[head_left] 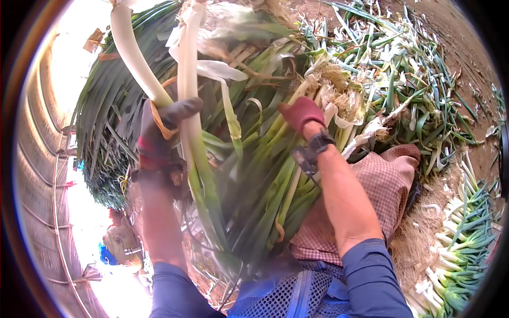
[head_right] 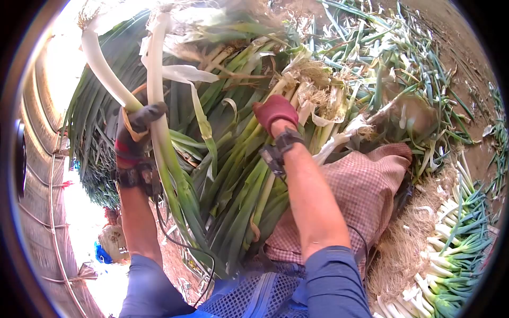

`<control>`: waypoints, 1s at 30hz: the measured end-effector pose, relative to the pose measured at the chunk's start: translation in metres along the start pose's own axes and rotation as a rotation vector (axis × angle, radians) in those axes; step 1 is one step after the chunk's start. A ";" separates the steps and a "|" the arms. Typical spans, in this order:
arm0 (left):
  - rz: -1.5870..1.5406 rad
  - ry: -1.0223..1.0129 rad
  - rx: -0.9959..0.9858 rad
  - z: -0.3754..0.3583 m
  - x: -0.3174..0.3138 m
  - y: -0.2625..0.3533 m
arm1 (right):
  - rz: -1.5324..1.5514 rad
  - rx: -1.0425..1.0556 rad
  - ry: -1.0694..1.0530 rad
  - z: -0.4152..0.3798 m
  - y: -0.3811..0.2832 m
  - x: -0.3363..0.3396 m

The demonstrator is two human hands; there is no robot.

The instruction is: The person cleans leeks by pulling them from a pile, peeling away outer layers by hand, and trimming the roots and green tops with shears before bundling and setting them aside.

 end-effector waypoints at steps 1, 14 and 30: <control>-0.009 -0.010 0.005 -0.002 -0.004 0.003 | -0.016 -0.059 0.031 0.004 -0.002 -0.010; -0.077 -0.153 0.036 -0.013 -0.039 0.017 | 1.098 -0.247 -0.132 -0.034 0.012 0.042; 0.078 -0.541 0.047 -0.069 -0.090 0.027 | 1.209 0.545 -0.250 -0.088 0.008 0.098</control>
Point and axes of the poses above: each hand's wrist, its own z-axis towards the middle knuckle, its own x-axis out of the back of the hand, y = z × x, the point moved 1 cm from there along z, towards the middle knuckle, and after that the axes turned 11 degrees about y, right-handed, at the moved point
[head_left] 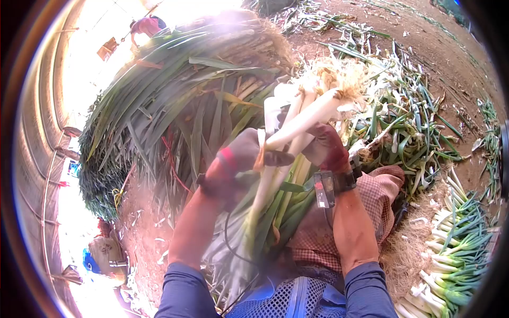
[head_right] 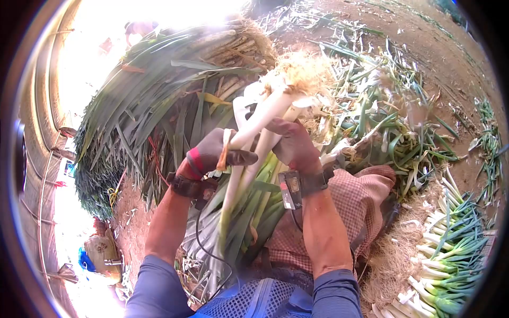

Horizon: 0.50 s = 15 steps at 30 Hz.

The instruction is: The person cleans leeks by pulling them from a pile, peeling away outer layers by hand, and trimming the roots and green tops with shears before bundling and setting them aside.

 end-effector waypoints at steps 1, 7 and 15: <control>-0.064 -0.014 -0.049 -0.002 -0.003 -0.001 | 0.021 -0.051 0.011 -0.006 -0.009 -0.004; -0.138 0.089 -0.170 0.014 0.011 -0.021 | 0.625 -0.141 0.274 -0.050 -0.057 -0.009; 0.278 0.239 0.055 0.017 -0.029 0.003 | 0.379 -0.040 0.428 -0.047 -0.092 -0.013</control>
Point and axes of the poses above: each hand's wrist, its own z-axis towards the middle knuckle, its own x-axis out of the back of the hand, y = z × x, the point moved 1 cm from there along z, towards the middle knuckle, and after that the axes turned 11 degrees about y, right-handed, at the moved point
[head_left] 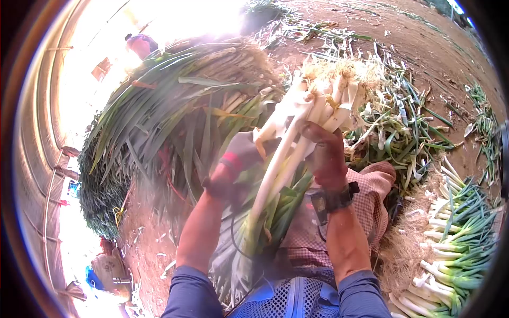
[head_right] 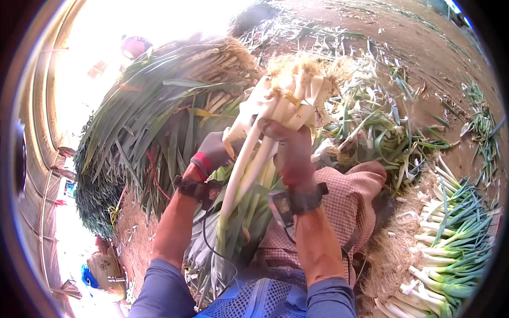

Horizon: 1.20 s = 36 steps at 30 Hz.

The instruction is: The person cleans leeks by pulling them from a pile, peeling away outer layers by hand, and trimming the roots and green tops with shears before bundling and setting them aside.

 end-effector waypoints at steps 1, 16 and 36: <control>-0.158 0.043 -0.056 -0.002 -0.001 -0.002 | -0.024 -0.002 0.084 0.004 0.002 0.006; -0.625 0.090 -0.201 -0.004 -0.024 0.021 | -0.110 0.199 0.348 0.018 0.015 0.019; 0.313 0.599 -0.560 -0.047 -0.040 0.061 | -0.407 -0.020 -0.051 -0.037 -0.023 -0.028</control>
Point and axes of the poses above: each hand's wrist, its own z-axis towards the middle knuckle, its own x-axis out of the back of the hand, y = z × x, the point moved 1 cm from there along z, towards the middle knuckle, and after that the axes turned 11 degrees about y, right-handed, at the moved point
